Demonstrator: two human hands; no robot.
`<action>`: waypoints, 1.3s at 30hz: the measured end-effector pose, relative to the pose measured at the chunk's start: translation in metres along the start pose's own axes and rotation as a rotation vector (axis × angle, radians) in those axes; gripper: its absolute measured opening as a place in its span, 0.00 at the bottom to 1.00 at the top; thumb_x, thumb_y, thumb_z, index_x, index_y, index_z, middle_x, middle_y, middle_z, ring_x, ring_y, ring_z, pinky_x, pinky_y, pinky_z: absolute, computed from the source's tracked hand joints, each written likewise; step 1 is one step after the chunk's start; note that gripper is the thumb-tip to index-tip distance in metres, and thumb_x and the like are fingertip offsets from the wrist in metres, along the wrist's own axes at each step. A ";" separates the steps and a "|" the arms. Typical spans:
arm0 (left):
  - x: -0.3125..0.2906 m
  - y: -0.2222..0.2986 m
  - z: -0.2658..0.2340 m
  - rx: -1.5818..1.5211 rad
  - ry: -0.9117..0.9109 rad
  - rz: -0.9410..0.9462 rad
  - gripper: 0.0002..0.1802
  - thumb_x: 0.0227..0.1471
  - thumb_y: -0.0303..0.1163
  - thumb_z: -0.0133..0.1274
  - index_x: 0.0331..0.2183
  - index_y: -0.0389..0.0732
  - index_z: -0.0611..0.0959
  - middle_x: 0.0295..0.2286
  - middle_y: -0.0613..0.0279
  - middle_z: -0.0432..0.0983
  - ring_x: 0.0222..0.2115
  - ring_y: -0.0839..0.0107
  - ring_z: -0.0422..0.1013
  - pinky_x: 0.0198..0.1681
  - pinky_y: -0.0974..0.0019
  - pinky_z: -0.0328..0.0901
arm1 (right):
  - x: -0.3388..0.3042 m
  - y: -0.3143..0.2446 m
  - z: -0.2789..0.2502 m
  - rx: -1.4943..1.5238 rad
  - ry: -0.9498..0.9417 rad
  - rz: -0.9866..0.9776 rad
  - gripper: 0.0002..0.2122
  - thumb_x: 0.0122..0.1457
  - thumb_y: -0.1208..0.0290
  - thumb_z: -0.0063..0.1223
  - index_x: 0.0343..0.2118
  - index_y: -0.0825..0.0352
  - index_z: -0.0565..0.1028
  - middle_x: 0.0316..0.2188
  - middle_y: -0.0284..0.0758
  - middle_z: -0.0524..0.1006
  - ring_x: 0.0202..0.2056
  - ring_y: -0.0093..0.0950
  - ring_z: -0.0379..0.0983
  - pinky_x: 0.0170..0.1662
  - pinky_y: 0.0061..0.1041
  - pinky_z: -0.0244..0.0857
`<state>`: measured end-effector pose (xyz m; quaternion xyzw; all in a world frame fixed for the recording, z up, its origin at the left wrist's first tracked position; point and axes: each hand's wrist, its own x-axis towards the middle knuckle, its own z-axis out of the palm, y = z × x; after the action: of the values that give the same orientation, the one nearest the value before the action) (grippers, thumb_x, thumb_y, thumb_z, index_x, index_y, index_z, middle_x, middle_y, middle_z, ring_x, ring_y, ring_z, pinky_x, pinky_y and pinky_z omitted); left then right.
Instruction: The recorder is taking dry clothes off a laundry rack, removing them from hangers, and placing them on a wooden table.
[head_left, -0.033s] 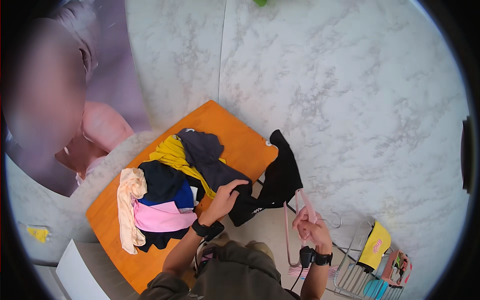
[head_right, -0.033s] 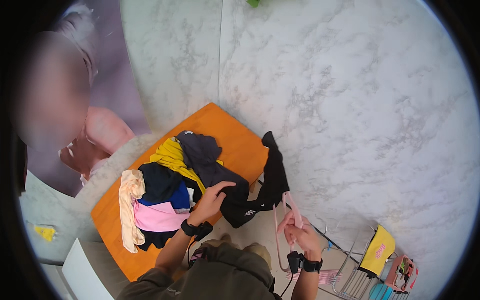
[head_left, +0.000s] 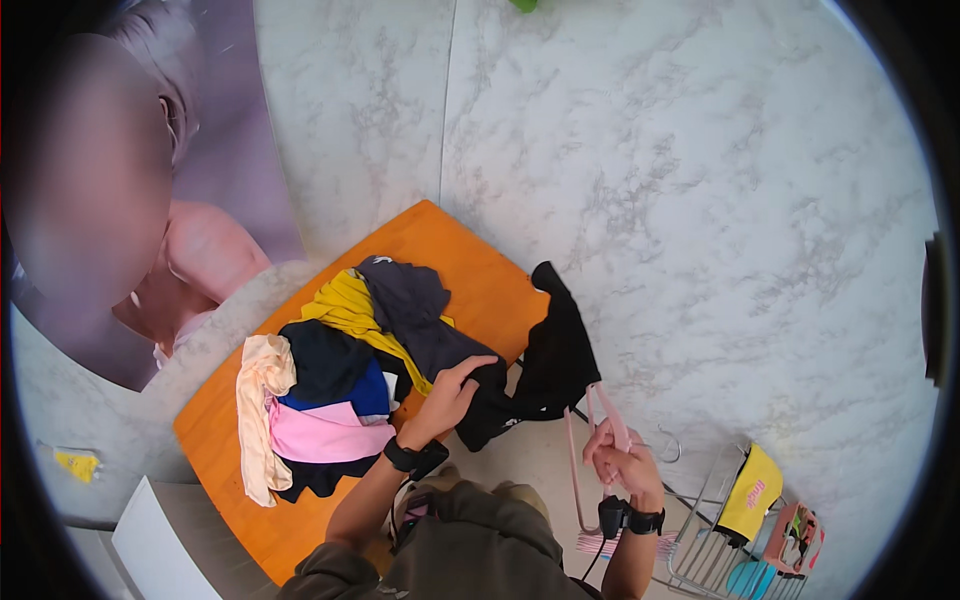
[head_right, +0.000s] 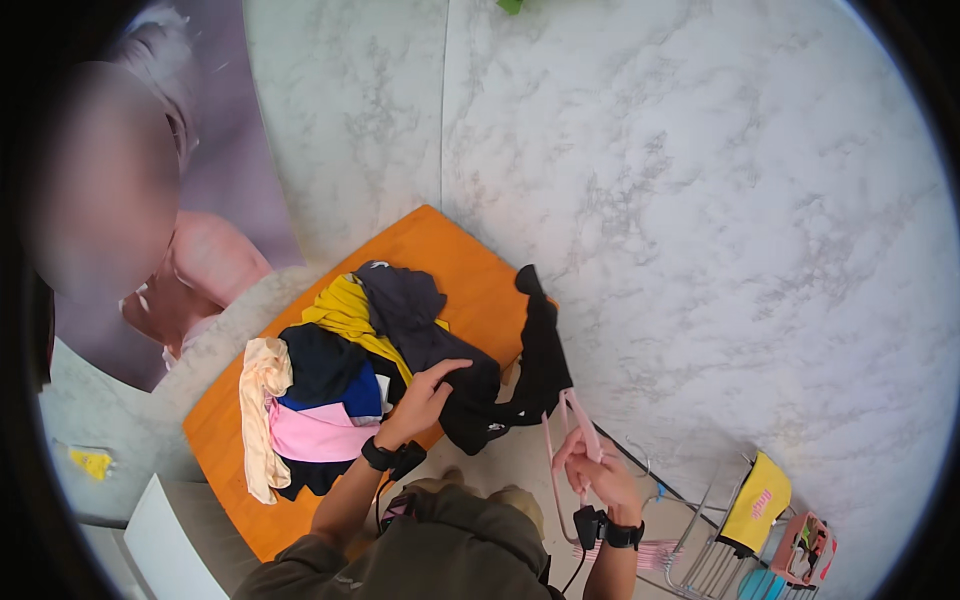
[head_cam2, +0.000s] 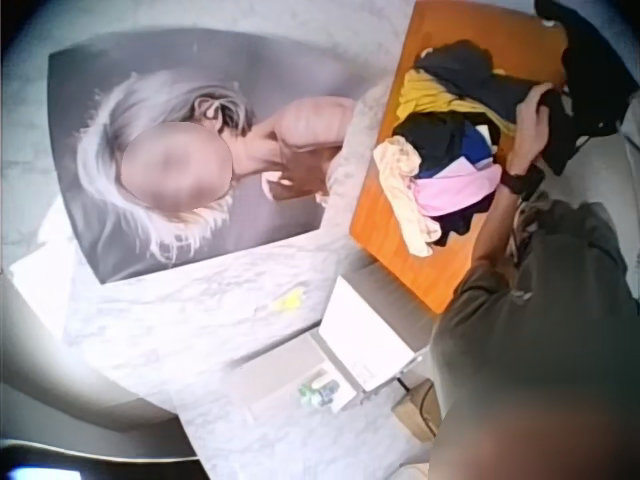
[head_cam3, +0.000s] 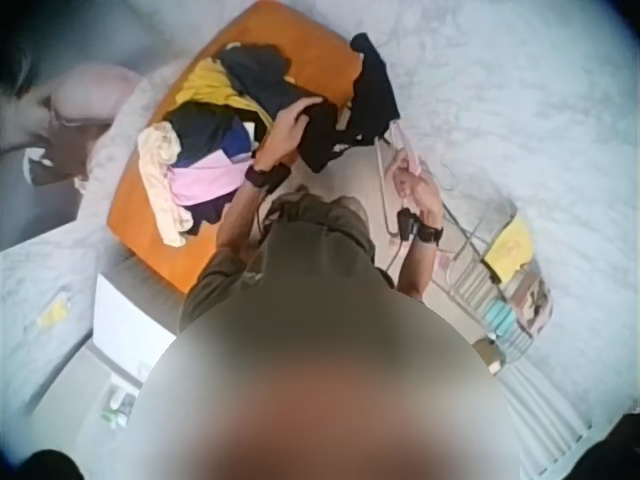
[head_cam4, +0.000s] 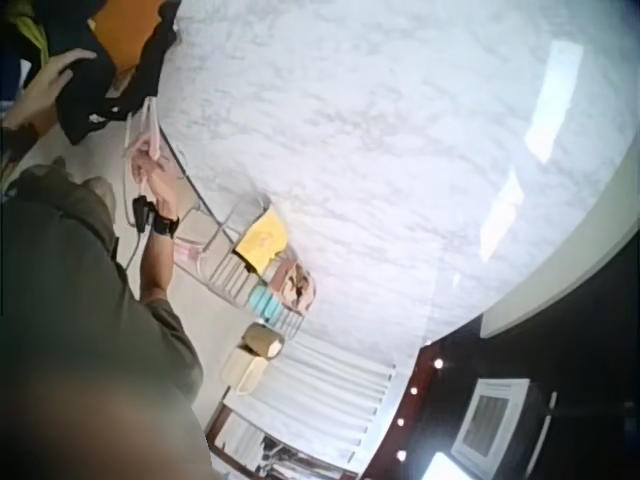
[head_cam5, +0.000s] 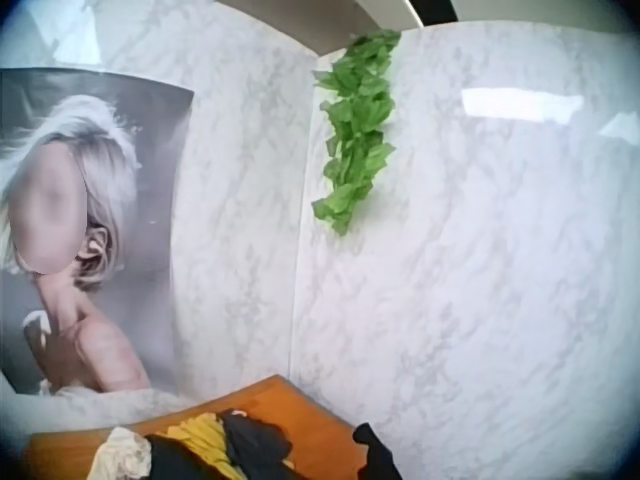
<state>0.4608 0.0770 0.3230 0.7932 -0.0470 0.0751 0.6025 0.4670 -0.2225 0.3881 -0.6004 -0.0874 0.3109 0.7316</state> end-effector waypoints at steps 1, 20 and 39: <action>0.004 0.002 -0.004 0.006 0.007 -0.002 0.24 0.40 0.12 0.40 0.43 0.36 0.72 0.32 0.50 0.71 0.31 0.60 0.69 0.40 0.68 0.62 | -0.003 0.000 0.004 -0.036 -0.068 0.035 0.06 0.49 0.86 0.39 0.30 0.70 0.64 0.23 0.40 0.73 0.12 0.20 0.61 0.14 0.16 0.54; -0.016 0.003 -0.042 0.593 0.160 -0.019 0.13 0.42 0.19 0.45 0.35 0.35 0.70 0.25 0.43 0.71 0.29 0.45 0.68 0.30 0.52 0.63 | -0.035 0.010 -0.019 -0.196 -0.238 0.347 0.08 0.44 0.87 0.38 0.29 0.73 0.68 0.21 0.42 0.73 0.15 0.20 0.63 0.19 0.16 0.56; -0.176 0.071 -0.167 0.227 1.047 0.023 0.15 0.49 0.21 0.32 0.39 0.34 0.71 0.29 0.60 0.70 0.29 0.78 0.67 0.34 0.77 0.62 | 0.037 0.019 0.002 -0.219 -0.044 -0.152 0.02 0.45 0.82 0.43 0.24 0.71 0.66 0.20 0.40 0.71 0.13 0.23 0.61 0.18 0.20 0.56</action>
<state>0.2655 0.2159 0.4037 0.7093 0.2593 0.4718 0.4550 0.4887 -0.1983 0.3622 -0.6615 -0.1819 0.2563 0.6809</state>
